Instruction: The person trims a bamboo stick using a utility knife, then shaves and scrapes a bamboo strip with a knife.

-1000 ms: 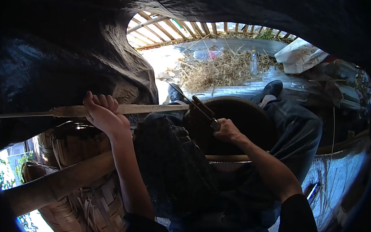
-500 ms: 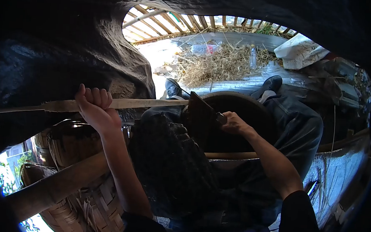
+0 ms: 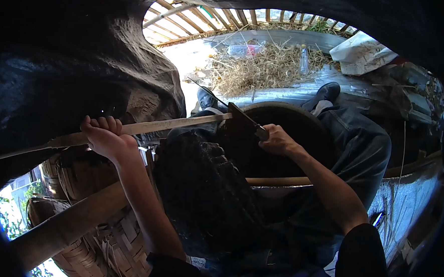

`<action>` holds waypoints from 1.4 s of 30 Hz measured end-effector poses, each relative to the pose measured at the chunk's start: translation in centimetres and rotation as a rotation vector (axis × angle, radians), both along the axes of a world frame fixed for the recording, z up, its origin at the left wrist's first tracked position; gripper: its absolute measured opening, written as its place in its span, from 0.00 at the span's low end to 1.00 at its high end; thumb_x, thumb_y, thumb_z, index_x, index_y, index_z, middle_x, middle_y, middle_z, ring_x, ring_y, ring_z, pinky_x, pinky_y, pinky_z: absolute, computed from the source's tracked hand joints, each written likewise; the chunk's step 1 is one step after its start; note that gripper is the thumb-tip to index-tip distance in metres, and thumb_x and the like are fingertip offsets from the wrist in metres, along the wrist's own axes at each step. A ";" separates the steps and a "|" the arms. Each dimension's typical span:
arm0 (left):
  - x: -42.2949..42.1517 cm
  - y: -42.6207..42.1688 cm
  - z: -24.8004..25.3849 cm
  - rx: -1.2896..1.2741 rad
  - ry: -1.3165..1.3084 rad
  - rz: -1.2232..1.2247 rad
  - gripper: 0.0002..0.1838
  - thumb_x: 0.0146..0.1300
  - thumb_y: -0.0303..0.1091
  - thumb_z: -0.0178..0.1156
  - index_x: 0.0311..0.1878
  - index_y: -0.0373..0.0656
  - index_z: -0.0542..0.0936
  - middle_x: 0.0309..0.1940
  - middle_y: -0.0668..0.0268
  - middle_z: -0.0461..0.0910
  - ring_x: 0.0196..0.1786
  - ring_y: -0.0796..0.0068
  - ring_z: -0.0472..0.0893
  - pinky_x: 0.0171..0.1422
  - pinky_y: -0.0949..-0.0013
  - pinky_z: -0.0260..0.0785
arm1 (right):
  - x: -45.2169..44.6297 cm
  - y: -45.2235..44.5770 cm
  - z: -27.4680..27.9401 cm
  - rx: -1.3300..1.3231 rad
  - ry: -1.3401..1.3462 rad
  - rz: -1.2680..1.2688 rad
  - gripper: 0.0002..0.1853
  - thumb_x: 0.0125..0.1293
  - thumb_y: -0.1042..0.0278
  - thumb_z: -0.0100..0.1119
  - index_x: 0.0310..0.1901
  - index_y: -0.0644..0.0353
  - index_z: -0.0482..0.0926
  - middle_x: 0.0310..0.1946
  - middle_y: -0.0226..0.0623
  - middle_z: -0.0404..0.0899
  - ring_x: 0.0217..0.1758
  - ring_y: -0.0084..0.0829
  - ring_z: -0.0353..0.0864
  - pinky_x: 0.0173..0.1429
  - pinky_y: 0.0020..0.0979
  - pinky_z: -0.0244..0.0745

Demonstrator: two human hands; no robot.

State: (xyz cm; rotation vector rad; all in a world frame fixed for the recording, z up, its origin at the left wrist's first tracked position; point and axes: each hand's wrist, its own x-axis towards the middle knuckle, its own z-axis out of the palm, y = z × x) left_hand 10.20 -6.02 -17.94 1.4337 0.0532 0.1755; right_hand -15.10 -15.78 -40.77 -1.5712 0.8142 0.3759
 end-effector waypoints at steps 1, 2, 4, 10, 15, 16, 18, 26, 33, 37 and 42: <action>0.0 0.3 -0.1 -0.008 -0.008 0.010 0.22 0.67 0.34 0.41 0.17 0.52 0.48 0.10 0.75 0.44 0.14 0.83 0.41 0.18 0.73 0.35 | 0.3 0.0 0.6 0.016 -0.074 -0.007 0.10 0.50 0.70 0.55 0.34 0.66 0.76 0.28 0.45 0.80 0.33 0.36 0.81 0.40 0.37 0.73; 0.0 0.5 -0.2 -0.009 -0.004 0.017 0.22 0.67 0.34 0.41 0.17 0.52 0.48 0.10 0.75 0.44 0.14 0.83 0.41 0.18 0.73 0.35 | 0.4 -0.1 0.9 0.028 -0.150 -0.016 0.11 0.50 0.69 0.55 0.34 0.65 0.77 0.28 0.46 0.80 0.33 0.37 0.81 0.40 0.37 0.74; 0.2 0.8 -0.2 -0.005 0.000 0.044 0.21 0.67 0.34 0.41 0.17 0.52 0.48 0.10 0.75 0.44 0.14 0.83 0.41 0.18 0.74 0.35 | 0.1 0.4 0.2 0.041 -0.137 -0.008 0.11 0.50 0.69 0.55 0.35 0.65 0.77 0.28 0.46 0.80 0.34 0.38 0.81 0.40 0.38 0.74; 0.0 1.1 -0.2 0.003 0.019 0.010 0.22 0.67 0.35 0.41 0.17 0.53 0.48 0.10 0.76 0.44 0.15 0.84 0.42 0.19 0.74 0.36 | -0.9 1.2 -1.7 -0.024 0.006 0.000 0.10 0.50 0.69 0.54 0.35 0.62 0.77 0.29 0.47 0.80 0.35 0.41 0.82 0.42 0.38 0.75; -0.2 1.6 -0.3 -0.038 -0.010 -0.125 0.22 0.67 0.35 0.42 0.17 0.52 0.48 0.10 0.76 0.43 0.15 0.83 0.41 0.20 0.73 0.35 | 0.1 -0.2 1.5 -0.115 -0.184 -0.044 0.07 0.51 0.72 0.53 0.31 0.65 0.76 0.22 0.42 0.78 0.28 0.35 0.79 0.36 0.36 0.73; -0.1 1.6 -0.3 -0.051 -0.011 -0.147 0.22 0.67 0.36 0.42 0.17 0.52 0.47 0.10 0.75 0.43 0.16 0.83 0.40 0.20 0.73 0.35 | 0.4 -0.2 1.7 -0.196 -0.257 -0.011 0.09 0.51 0.72 0.52 0.34 0.65 0.77 0.24 0.45 0.78 0.30 0.37 0.80 0.39 0.36 0.74; 0.2 1.8 -0.4 -0.053 -0.008 -0.150 0.22 0.67 0.36 0.42 0.17 0.52 0.47 0.10 0.75 0.43 0.16 0.83 0.40 0.20 0.72 0.35 | 0.1 0.6 1.7 -0.100 -0.183 -0.007 0.09 0.50 0.72 0.53 0.33 0.65 0.76 0.24 0.45 0.79 0.30 0.38 0.81 0.38 0.36 0.74; -0.3 1.9 -0.4 -0.083 -0.044 -0.328 0.23 0.67 0.36 0.43 0.17 0.52 0.47 0.11 0.75 0.42 0.16 0.83 0.40 0.20 0.72 0.35 | -0.3 0.1 2.1 -0.029 -0.016 0.023 0.14 0.49 0.68 0.57 0.37 0.66 0.77 0.29 0.46 0.80 0.34 0.41 0.81 0.41 0.36 0.74; -0.2 1.2 -0.1 -0.073 -0.041 -0.266 0.24 0.67 0.35 0.43 0.16 0.52 0.47 0.11 0.75 0.42 0.16 0.83 0.40 0.19 0.73 0.35 | -1.1 2.6 -0.7 -0.081 0.103 0.023 0.12 0.49 0.70 0.55 0.37 0.63 0.78 0.30 0.50 0.80 0.37 0.43 0.82 0.42 0.37 0.75; -0.6 0.9 0.0 -0.086 -0.036 -0.261 0.24 0.67 0.35 0.43 0.16 0.52 0.46 0.11 0.75 0.42 0.15 0.83 0.40 0.19 0.73 0.35 | -0.7 0.5 -0.1 -0.105 -0.046 0.003 0.10 0.49 0.71 0.55 0.35 0.63 0.77 0.30 0.48 0.80 0.35 0.44 0.82 0.41 0.38 0.75; 0.7 2.3 -0.3 -0.149 -0.004 -0.419 0.25 0.68 0.36 0.43 0.14 0.52 0.47 0.10 0.75 0.42 0.15 0.83 0.40 0.20 0.73 0.36 | -0.9 1.1 -0.3 -0.147 -0.298 -0.064 0.08 0.50 0.71 0.56 0.31 0.65 0.74 0.26 0.47 0.78 0.31 0.44 0.80 0.38 0.39 0.75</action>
